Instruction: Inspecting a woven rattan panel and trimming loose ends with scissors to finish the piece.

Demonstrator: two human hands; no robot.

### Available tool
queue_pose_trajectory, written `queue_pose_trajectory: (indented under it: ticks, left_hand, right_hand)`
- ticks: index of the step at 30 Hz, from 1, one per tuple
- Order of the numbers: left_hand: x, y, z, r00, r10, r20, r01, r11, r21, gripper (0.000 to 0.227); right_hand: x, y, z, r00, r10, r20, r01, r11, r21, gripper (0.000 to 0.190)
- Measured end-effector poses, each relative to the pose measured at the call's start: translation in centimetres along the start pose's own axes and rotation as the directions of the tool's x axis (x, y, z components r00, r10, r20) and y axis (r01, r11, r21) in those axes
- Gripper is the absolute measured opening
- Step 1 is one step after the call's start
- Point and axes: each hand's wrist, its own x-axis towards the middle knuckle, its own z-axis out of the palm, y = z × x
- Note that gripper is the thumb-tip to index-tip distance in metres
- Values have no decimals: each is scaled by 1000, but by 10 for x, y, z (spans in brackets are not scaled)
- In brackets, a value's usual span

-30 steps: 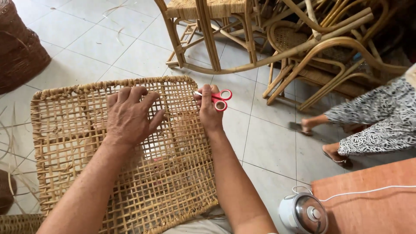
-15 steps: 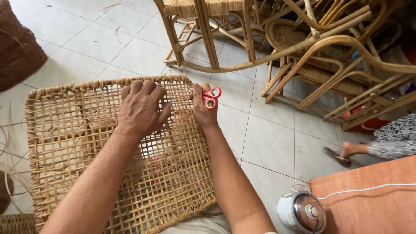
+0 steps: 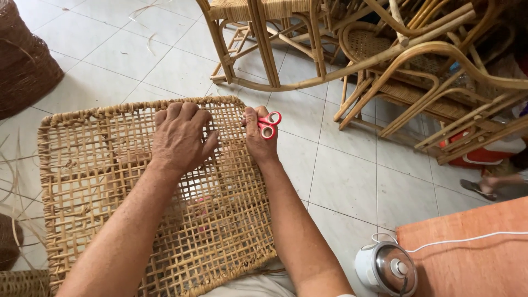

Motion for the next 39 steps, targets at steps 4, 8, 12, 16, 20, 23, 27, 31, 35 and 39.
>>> queue_pose_trajectory:
  ticks: [4,8,12,16,20,23,27,31,35,39]
  left_hand:
    - [-4,-6,9,998,18,-55,-19,1000,-19,36]
    - [-12,-20,-4,993,4,-115,-8,999,-32,44]
    - [-29,-40,-22,990,-29,-141,30,999,11,51]
    - [-41,-56,-26,992,-61,-113,66,997,44,51]
    - [-48,-66,-14,992,-94,-86,95,996,1,47]
    - [-47,-65,-13,992,-107,-65,107,994,9,48]
    - [-47,-62,-18,993,-114,-40,115,993,6,48]
    - [-48,-63,-15,993,-104,-47,104,994,11,49]
    - [-49,-63,-16,994,-86,-63,87,996,13,48]
    - [-48,-61,-23,996,-79,-29,79,997,0,47]
  right_hand:
    - [-6,-11,2,1000,1,-17,0,1000,19,26]
    - [-15,-34,0,999,-33,-13,34,997,70,27]
    - [-20,-39,7,989,-69,129,57,994,98,27]
    - [-23,-53,24,973,-135,188,119,988,95,27]
    - [-28,-65,40,947,-162,277,140,985,97,31]
    - [-30,-69,42,941,-192,280,171,981,95,33]
    - [-33,-63,41,950,-201,240,190,979,68,33]
    - [-32,-55,44,948,-211,236,211,977,26,33]
    - [-28,-52,47,938,-245,245,243,969,36,31]
    - [-26,-43,50,936,-254,245,251,967,45,30]
